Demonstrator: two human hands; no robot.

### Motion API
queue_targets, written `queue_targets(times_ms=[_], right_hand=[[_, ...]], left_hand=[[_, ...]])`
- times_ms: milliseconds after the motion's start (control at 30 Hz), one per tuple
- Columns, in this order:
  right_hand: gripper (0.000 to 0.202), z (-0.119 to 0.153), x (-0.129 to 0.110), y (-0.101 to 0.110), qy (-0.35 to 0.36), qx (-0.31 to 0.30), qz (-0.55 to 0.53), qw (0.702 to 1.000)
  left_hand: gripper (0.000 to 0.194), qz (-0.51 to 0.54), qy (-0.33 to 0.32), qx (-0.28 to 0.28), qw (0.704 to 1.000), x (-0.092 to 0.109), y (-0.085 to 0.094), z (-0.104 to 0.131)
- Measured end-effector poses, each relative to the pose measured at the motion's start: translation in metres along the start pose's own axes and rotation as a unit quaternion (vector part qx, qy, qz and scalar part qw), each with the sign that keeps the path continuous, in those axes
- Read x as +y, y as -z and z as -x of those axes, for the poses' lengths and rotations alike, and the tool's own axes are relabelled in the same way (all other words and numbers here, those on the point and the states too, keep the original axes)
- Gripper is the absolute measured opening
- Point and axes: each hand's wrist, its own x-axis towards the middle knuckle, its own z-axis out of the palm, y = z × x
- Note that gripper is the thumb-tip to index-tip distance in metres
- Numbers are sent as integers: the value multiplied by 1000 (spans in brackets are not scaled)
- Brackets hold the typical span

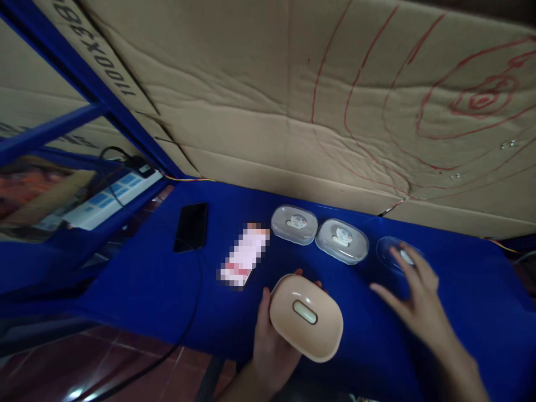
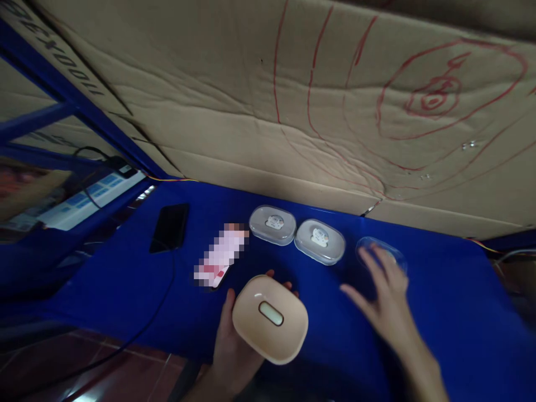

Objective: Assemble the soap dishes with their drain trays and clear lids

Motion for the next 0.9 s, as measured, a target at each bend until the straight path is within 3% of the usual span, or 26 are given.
queue_targets(times_ms=[100,167,200,267,333,433,533,633,900], right_hand=[[72,-20,74,5,-17,-38,79,996],[71,-22,93,6,-11,-68,58,996],[71,-19,90,6,-12,-63,43,997],[72,-6,63,7,-34,-19,13,999],[70,12,14,9,-66,25,-22,997],[74,35,-66,5,-21,-36,-88,995],[79,41,-117,-6,39,-63,-106,992],[80,38,-133,-15,61,-48,-97,992],[84,46,-137,-29,69,-20,-86,994]], left_hand=[[61,-5,10,-5,1000,6,4,1],[60,-7,11,-1,1000,4,5,0],[59,-6,9,1,1000,2,6,0],[58,0,-4,7,1000,-5,5,-3],[56,5,-18,15,1000,-12,4,-5],[54,1,-27,28,999,-21,-2,-8],[54,-4,-20,38,999,-24,-10,-6],[54,0,-16,34,999,-25,-16,-3],[57,3,-49,50,998,-27,-16,1]])
